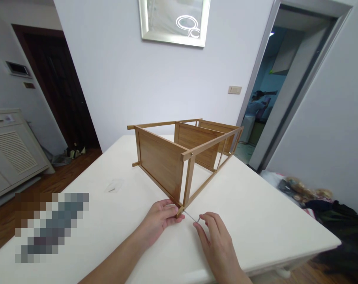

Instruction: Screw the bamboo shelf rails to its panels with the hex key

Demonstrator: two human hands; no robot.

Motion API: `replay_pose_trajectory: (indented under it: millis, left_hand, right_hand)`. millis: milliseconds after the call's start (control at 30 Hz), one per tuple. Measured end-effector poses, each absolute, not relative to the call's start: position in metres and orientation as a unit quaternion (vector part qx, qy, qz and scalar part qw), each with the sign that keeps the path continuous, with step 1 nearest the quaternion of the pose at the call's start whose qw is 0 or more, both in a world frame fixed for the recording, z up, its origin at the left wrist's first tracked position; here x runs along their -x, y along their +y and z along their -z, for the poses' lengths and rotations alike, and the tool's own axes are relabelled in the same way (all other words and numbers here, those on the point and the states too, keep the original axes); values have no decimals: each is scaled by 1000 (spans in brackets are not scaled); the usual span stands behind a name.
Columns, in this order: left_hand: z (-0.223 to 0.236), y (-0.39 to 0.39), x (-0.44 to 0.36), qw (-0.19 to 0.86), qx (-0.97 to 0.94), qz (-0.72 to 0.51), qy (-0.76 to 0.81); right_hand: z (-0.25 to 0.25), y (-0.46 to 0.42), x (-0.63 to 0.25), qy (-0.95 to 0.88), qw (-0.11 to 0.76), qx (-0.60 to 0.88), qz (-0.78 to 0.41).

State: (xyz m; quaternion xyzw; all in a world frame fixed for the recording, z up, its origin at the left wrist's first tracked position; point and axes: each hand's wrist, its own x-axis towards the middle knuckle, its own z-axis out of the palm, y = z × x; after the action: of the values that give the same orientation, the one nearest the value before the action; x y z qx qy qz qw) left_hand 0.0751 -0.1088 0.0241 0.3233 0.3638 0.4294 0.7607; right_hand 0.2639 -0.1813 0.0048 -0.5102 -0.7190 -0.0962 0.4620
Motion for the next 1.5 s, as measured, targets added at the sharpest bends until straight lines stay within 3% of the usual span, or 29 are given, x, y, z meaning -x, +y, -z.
replay_pose_trajectory:
  millis: [400, 867, 967, 1133, 1267, 1367, 1500]
  left_hand:
    - [-20, -107, -75, 764, -329, -429, 353]
    - [-24, -108, -75, 761, -339, -419, 362]
    - [-23, -107, -75, 760, -343, -418, 361]
    - [-22, -107, -74, 760, -349, -417, 356]
    - [-22, -108, -74, 761, -362, -407, 351]
    - [-21, -107, -74, 760, -359, -416, 349]
    - [-19, -106, -74, 759, -351, -421, 351]
  right_hand:
    - [-15, -174, -274, -756, 466, 459, 28]
    - [-4, -175, -277, -795, 406, 442, 86]
    - [-7, -178, -274, -759, 438, 481, -6]
    - [-16, -177, -263, -588, 487, 564, -314]
    - [-25, -173, -255, -446, 513, 525, -511]
    - [-30, -171, -253, -403, 519, 499, -565]
    - [-25, -173, -252, -435, 533, 513, -513]
